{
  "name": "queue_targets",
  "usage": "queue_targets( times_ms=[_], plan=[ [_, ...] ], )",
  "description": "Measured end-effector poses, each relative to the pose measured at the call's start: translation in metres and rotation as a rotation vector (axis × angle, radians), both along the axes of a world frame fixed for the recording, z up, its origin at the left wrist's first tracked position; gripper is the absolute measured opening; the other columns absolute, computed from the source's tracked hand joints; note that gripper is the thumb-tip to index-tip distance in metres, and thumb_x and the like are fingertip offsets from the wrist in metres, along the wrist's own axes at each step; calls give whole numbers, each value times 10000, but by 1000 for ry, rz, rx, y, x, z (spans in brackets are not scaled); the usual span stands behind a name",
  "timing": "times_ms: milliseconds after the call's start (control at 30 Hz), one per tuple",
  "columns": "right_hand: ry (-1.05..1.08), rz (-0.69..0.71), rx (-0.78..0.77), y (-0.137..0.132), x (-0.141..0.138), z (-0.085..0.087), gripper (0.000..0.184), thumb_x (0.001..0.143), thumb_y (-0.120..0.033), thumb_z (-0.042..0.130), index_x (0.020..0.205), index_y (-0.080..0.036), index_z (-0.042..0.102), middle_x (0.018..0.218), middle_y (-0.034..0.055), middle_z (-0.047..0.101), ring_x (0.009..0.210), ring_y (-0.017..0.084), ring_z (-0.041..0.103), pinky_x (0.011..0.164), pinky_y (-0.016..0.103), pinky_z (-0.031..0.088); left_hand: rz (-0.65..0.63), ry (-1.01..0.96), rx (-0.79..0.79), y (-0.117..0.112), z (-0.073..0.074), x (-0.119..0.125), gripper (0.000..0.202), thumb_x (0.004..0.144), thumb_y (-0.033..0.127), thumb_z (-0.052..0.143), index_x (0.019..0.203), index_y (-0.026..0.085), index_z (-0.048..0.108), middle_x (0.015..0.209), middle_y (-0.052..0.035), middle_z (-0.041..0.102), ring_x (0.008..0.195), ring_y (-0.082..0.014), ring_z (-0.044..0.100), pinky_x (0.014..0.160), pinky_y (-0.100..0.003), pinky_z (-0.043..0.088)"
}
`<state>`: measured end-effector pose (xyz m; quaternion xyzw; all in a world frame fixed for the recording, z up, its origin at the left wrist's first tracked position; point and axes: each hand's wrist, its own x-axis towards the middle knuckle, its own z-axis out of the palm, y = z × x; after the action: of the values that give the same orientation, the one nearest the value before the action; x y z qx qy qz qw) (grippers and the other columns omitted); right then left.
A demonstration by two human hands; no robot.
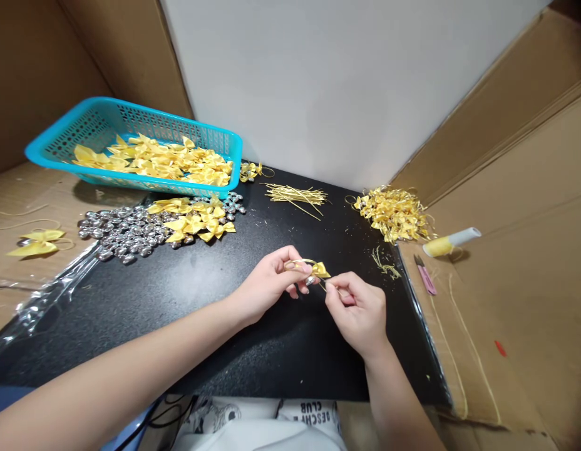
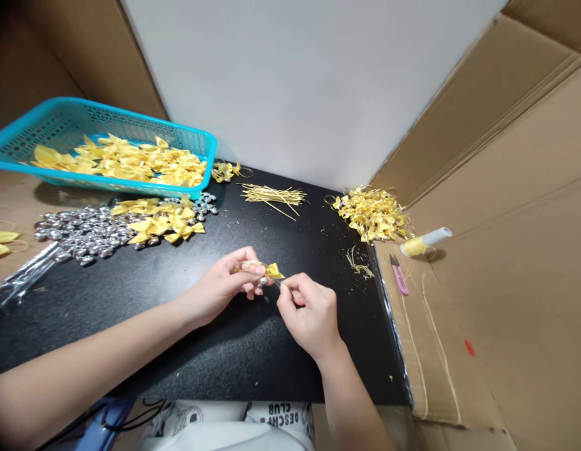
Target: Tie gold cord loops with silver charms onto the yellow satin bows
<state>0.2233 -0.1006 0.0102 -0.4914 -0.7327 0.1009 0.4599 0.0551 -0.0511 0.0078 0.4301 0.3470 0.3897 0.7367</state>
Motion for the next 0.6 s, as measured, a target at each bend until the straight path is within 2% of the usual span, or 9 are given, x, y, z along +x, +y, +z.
queue_targets(
  times_ms=[133, 333, 600],
  plan=[
    [19, -21, -12, 0, 0, 0, 137, 807, -71, 557, 705, -159, 578, 511, -103, 323, 401, 31, 317, 427, 156, 305, -1, 30, 17, 0, -1, 0, 293, 712, 310, 729, 695, 175, 469, 648, 13, 677, 533, -70, 567, 492, -163, 428],
    [5, -29, -52, -1, 1, 0, 153, 807, -70, 553, 686, -163, 560, 510, -108, 281, 410, 35, 285, 433, 163, 288, 35, 82, 130, 0, -5, -1, 245, 769, 311, 702, 729, 168, 508, 681, 8, 682, 560, -71, 580, 517, -169, 428],
    [-12, -23, -76, 1, 1, 1, 151, 814, -83, 551, 687, -164, 556, 504, -109, 289, 406, 35, 290, 438, 163, 291, 14, 85, 171, -1, -5, -2, 234, 760, 302, 710, 730, 166, 521, 642, 20, 646, 570, -81, 585, 527, -179, 425]
  ],
)
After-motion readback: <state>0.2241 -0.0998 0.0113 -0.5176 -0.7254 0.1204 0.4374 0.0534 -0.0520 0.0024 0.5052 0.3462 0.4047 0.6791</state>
